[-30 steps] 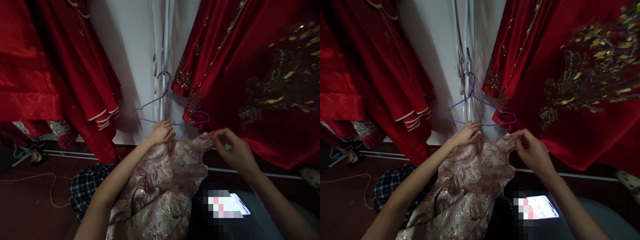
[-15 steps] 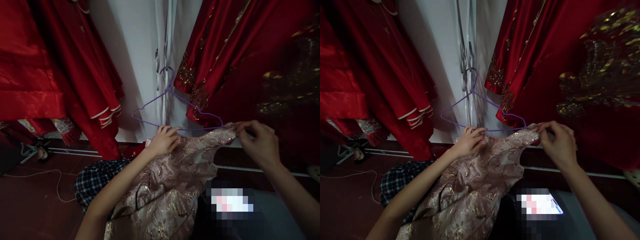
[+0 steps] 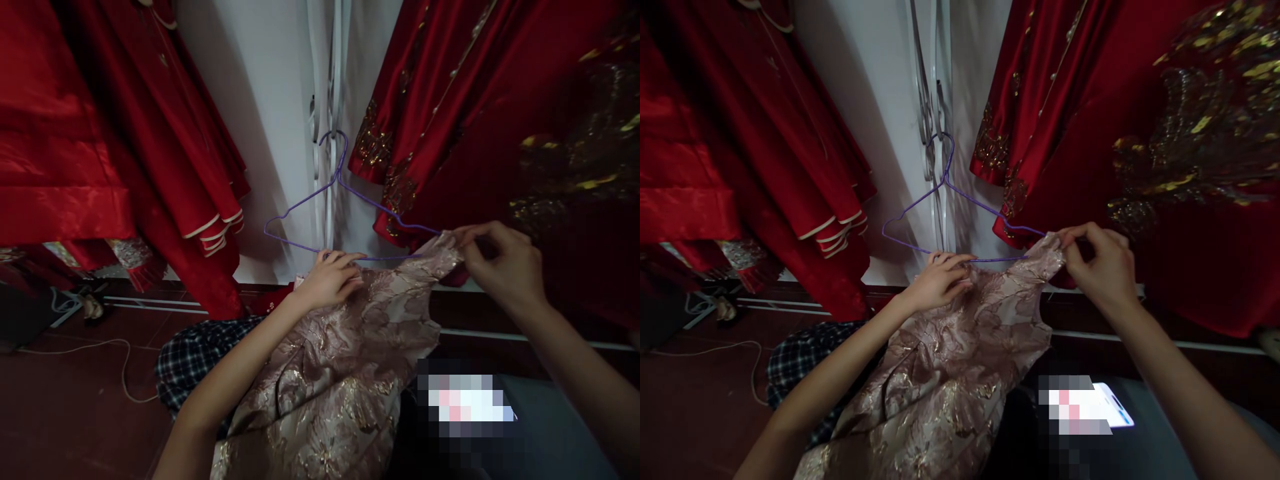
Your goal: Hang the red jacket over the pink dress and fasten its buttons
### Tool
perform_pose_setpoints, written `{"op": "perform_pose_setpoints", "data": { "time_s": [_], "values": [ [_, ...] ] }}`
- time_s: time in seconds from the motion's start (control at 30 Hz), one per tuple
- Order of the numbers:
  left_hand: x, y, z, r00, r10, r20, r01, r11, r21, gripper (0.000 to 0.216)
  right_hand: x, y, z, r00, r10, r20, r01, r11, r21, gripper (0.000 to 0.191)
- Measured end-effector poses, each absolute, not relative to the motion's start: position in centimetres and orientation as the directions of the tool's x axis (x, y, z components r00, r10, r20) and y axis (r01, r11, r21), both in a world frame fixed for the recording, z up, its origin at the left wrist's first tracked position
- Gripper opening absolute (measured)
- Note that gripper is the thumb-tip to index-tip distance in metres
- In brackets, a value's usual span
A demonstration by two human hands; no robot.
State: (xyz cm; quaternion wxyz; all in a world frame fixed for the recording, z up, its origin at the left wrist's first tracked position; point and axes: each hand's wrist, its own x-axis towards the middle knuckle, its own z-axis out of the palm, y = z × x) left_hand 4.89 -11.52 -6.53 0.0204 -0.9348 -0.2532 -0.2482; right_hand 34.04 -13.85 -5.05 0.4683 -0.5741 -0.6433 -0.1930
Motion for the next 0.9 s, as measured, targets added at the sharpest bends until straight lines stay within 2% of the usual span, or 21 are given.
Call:
{"op": "perform_pose_setpoints", "data": {
  "time_s": [0.23,0.37,0.5,0.57,0.7,0.8,0.9],
  "values": [
    [6.0,-11.7,-6.9,0.692,0.514,0.508,0.481,-0.852,0.208,0.024,28.1,-10.3,-2.0,0.009,0.572,0.820,0.797,0.491,-0.351,0.010],
    [6.7,-12.4,-7.0,0.640,0.564,0.522,0.514,-0.819,0.255,0.024,26.4,-9.4,-3.8,0.077,0.610,0.789,0.765,0.471,-0.439,0.020],
    [5.8,-12.5,-6.1,0.604,0.561,0.566,0.482,-0.823,0.301,0.024,27.0,-8.7,-5.5,0.087,0.616,0.783,0.821,0.401,-0.406,0.024],
    [3.9,-11.6,-5.7,0.511,0.597,0.618,0.507,-0.790,0.344,0.025,27.7,-8.2,-5.2,0.080,0.617,0.783,0.843,0.378,-0.384,0.023],
    [-2.9,-8.3,-6.2,0.180,0.734,0.654,0.617,-0.602,0.506,0.028,29.6,-7.3,-3.1,0.076,0.600,0.796,0.865,0.357,-0.352,0.024],
    [-8.3,-6.0,-7.6,0.038,0.782,0.623,0.633,-0.501,0.590,0.029,30.9,-6.8,-1.3,0.057,0.593,0.803,0.871,0.363,-0.330,0.026],
    [-11.5,-5.1,-9.2,0.010,0.835,0.550,0.555,-0.462,0.691,0.032,32.0,-6.1,-0.5,0.022,0.631,0.775,0.866,0.376,-0.331,0.028]
  ]
}}
